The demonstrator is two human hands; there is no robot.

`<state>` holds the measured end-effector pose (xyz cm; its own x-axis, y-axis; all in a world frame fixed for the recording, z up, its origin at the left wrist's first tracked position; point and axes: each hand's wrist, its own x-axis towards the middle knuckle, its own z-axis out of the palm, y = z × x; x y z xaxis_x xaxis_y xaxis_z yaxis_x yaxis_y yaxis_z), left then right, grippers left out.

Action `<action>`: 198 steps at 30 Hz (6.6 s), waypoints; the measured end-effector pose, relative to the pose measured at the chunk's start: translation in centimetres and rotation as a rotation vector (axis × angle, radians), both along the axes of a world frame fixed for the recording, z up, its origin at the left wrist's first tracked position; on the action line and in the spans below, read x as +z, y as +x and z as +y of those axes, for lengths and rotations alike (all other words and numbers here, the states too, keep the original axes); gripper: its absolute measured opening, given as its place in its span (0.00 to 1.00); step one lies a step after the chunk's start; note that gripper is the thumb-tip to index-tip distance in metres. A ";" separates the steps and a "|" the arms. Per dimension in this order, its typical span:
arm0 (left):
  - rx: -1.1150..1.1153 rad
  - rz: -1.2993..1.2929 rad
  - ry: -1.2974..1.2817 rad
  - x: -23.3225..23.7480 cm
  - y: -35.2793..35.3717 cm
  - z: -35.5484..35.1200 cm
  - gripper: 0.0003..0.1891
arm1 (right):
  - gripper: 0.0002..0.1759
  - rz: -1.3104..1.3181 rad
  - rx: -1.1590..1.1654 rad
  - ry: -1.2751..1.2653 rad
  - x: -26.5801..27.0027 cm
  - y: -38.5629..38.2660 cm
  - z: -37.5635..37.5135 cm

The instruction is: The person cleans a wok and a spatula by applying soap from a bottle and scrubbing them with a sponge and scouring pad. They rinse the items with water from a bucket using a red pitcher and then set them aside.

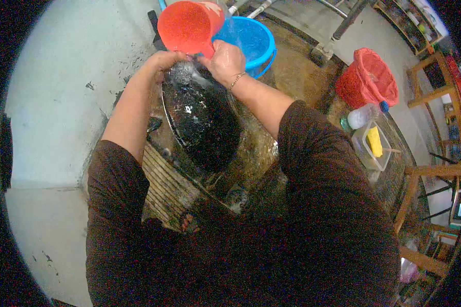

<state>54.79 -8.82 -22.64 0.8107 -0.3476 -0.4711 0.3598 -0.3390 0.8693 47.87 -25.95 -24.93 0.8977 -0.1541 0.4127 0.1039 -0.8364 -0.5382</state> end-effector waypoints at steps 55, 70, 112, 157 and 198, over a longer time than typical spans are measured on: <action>-1.092 -0.918 0.501 2.2 -16.2 3.6 0.05 | 0.17 0.643 0.154 -0.345 -2.5 6.9 -7.5; -1.192 -0.873 0.390 -7.8 -24.2 5.0 0.10 | 0.06 0.419 0.209 1.108 -2.6 -2.8 -6.7; 0.108 0.178 -0.090 -18.8 -7.0 -0.2 0.09 | 0.10 0.000 0.144 -0.028 -7.5 -12.9 -2.6; 0.273 0.144 -0.602 -8.6 -24.9 -17.5 0.17 | 0.13 0.479 0.244 0.046 -6.0 -17.5 -16.3; 0.246 0.146 -0.685 -5.9 -26.4 -22.7 0.18 | 0.15 0.789 -0.501 -0.496 -5.2 -32.9 -47.1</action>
